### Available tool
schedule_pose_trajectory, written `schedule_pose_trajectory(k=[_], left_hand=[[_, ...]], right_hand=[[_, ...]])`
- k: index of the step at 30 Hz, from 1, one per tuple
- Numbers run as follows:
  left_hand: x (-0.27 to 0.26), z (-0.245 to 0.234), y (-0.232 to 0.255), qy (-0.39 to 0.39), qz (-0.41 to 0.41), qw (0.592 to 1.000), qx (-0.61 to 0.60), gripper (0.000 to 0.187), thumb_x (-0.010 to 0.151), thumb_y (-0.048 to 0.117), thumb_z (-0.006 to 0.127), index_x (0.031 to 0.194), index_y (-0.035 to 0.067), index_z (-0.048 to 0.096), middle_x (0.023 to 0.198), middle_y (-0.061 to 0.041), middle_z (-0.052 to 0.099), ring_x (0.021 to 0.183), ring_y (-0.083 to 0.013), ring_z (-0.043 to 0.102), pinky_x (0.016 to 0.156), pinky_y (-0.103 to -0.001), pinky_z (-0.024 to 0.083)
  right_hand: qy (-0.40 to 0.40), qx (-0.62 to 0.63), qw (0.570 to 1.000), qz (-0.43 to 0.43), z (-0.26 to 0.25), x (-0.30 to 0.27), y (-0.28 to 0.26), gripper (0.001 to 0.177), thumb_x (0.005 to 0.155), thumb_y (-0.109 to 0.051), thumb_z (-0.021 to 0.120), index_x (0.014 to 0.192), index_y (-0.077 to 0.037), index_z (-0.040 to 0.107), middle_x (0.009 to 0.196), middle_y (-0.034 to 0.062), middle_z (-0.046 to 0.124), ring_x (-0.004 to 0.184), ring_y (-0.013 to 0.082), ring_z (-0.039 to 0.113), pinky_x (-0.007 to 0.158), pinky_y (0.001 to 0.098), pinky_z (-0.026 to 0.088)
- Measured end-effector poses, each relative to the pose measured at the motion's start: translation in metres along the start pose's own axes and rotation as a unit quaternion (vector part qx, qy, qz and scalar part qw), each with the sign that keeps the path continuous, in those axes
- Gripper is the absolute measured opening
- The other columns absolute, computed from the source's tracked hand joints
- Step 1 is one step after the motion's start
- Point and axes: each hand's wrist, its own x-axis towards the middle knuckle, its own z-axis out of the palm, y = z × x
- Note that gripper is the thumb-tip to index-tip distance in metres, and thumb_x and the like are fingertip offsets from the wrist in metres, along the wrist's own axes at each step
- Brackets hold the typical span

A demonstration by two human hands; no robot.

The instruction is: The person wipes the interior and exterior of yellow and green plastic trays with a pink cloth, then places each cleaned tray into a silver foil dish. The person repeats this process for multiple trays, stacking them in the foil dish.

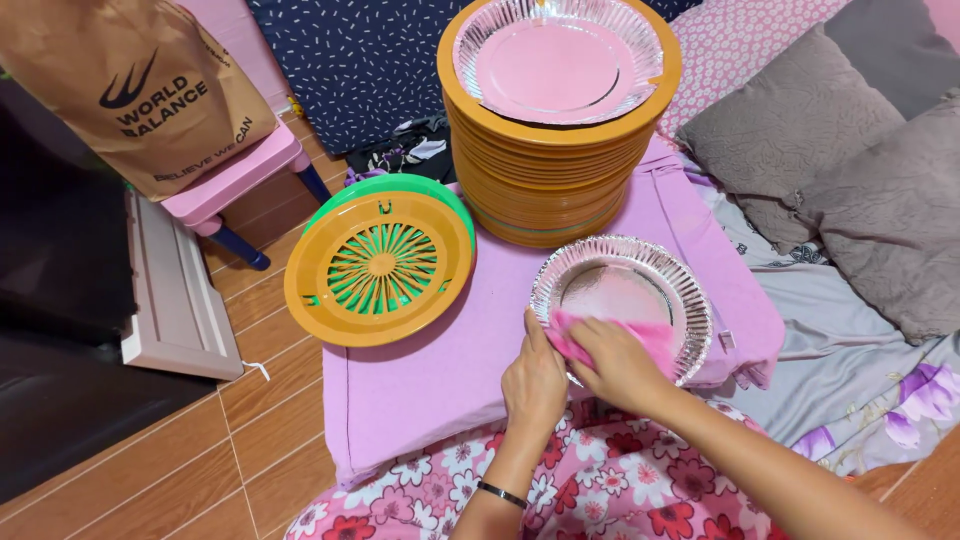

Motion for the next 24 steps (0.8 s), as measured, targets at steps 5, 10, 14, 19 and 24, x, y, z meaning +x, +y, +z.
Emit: schedule_pose_trajectory(k=[5,10,14,19,24], left_hand=[[-0.001,-0.004,0.001,-0.005,0.002,1.0,-0.004,0.065,0.092,0.011,0.054,0.151,-0.007,0.031,0.099,-0.024,0.069,0.064,-0.0389,0.068,0.054,-0.05,0.055],[0.001,-0.002,0.003,-0.019,-0.009,1.0,0.002,0.067,0.091,0.012,0.055,0.151,-0.007,0.03,0.097,-0.023,0.069,0.065,-0.038,0.069,0.054,-0.049,0.055],[0.003,-0.001,-0.003,-0.008,0.002,1.0,0.01,0.068,0.093,0.015,0.057,0.151,-0.006,0.03,0.098,-0.024,0.069,0.066,-0.0389,0.069,0.055,-0.05,0.056],[0.003,0.002,-0.003,-0.02,0.0,1.0,0.013,0.071,0.091,0.016,0.058,0.152,-0.006,0.029,0.1,-0.025,0.068,0.069,-0.0394,0.069,0.057,-0.05,0.056],[0.002,-0.004,0.003,-0.034,-0.028,0.999,0.009,0.069,0.092,0.014,0.055,0.152,-0.006,0.028,0.101,-0.025,0.068,0.07,-0.04,0.069,0.059,-0.051,0.055]], right_hand=[[-0.081,-0.09,0.974,0.191,-0.084,-0.045,0.037,0.035,0.072,-0.021,0.075,0.107,-0.018,0.077,0.093,0.0053,0.074,0.083,0.0253,0.072,0.078,0.0419,0.057],[0.0,-0.244,0.949,0.201,-0.073,-0.002,0.046,0.026,0.075,-0.018,0.075,0.099,-0.01,0.073,0.095,0.0126,0.07,0.09,0.0348,0.067,0.08,0.0476,0.054],[0.05,-0.061,0.993,0.084,0.009,0.024,0.0,0.025,0.077,-0.013,0.07,0.1,-0.004,0.066,0.092,0.0214,0.065,0.086,0.0418,0.064,0.077,0.0521,0.052],[0.106,-0.068,0.991,0.053,0.027,0.082,0.034,0.027,0.08,-0.009,0.067,0.105,-0.003,0.058,0.096,0.0216,0.061,0.086,0.0427,0.061,0.076,0.0525,0.049],[0.138,-0.297,0.938,0.115,-0.024,0.079,0.08,0.032,0.079,-0.008,0.068,0.11,-0.009,0.064,0.105,0.0134,0.065,0.093,0.0347,0.064,0.077,0.0469,0.051]])
